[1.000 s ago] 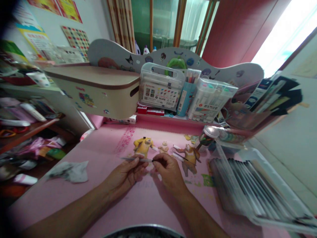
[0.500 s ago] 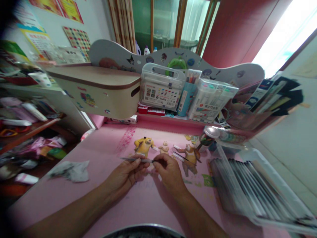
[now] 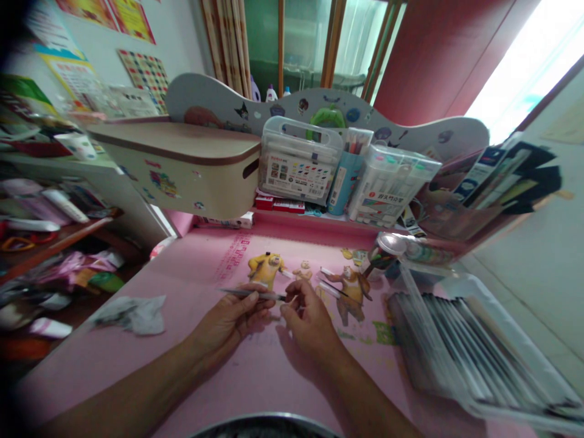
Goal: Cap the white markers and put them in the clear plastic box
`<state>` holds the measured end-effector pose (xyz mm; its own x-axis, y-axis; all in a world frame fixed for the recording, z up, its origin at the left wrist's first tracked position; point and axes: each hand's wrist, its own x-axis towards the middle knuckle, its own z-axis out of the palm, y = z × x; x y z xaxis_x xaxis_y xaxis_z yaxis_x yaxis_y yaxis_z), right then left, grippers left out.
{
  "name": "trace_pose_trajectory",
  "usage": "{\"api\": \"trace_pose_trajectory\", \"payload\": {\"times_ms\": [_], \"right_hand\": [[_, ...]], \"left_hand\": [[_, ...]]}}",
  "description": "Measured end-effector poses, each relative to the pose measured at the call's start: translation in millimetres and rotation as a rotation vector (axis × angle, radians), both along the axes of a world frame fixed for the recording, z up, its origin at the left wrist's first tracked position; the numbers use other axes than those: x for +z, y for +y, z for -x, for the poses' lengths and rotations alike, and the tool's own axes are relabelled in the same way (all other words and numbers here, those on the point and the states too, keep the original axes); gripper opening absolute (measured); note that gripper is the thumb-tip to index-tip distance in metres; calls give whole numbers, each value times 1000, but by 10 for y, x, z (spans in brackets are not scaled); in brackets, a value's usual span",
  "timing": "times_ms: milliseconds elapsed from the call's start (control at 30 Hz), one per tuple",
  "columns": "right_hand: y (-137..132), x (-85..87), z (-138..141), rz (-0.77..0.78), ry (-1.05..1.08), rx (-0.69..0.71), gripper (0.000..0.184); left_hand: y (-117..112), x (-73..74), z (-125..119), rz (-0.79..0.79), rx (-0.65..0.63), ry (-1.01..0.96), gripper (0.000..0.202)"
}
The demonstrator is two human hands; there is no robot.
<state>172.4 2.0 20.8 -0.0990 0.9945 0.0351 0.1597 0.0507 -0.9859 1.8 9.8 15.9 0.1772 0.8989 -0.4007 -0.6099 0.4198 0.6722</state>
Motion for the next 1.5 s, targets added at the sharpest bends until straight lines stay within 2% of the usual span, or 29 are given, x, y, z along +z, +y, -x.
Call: {"api": "trace_pose_trajectory", "payload": {"times_ms": [100,200,267,400,500,633,700,767,867,1033,1167,1267,1400,1500], "right_hand": [[6,80,13,-71,-122,-6,5],[30,125,-3,-150,-188,49,19],[35,104,-18,-113,-159,66,23],[19,28,-28,25,-77,59,6],[15,43,-20,-27,-139,53,2],[9,100,-7,-102,-191,52,22],[1,97,-2,-45,-145,57,19],[-4,80,5,27,-82,50,7],[-1,75,11,37,-65,35,4],[9,110,10,-38,-151,62,23],[-7,82,14,98,5,72,9],[-4,63,0,93,-2,66,6],[28,12,-32,60,-64,86,15],[36,-89,-20,78,6,105,22]], "left_hand": [[7,-14,2,-5,-4,11,9],[3,-29,-6,-13,-18,19,9],[-2,-42,-10,-16,-36,24,9],[-4,-57,-10,-50,-38,22,9],[-2,-47,-16,-60,-29,27,10],[2,-38,-24,-58,-26,17,12],[5,-40,-19,-61,-23,21,13],[6,-40,-11,-67,-23,32,13],[4,-25,-4,-54,-22,53,13],[-6,6,-13,-66,-23,54,16],[-4,-8,-6,-63,-24,86,19],[-6,-6,1,-69,-35,103,23],[-26,31,-4,-120,-61,93,24],[-44,44,-13,-146,-96,103,24]]}}
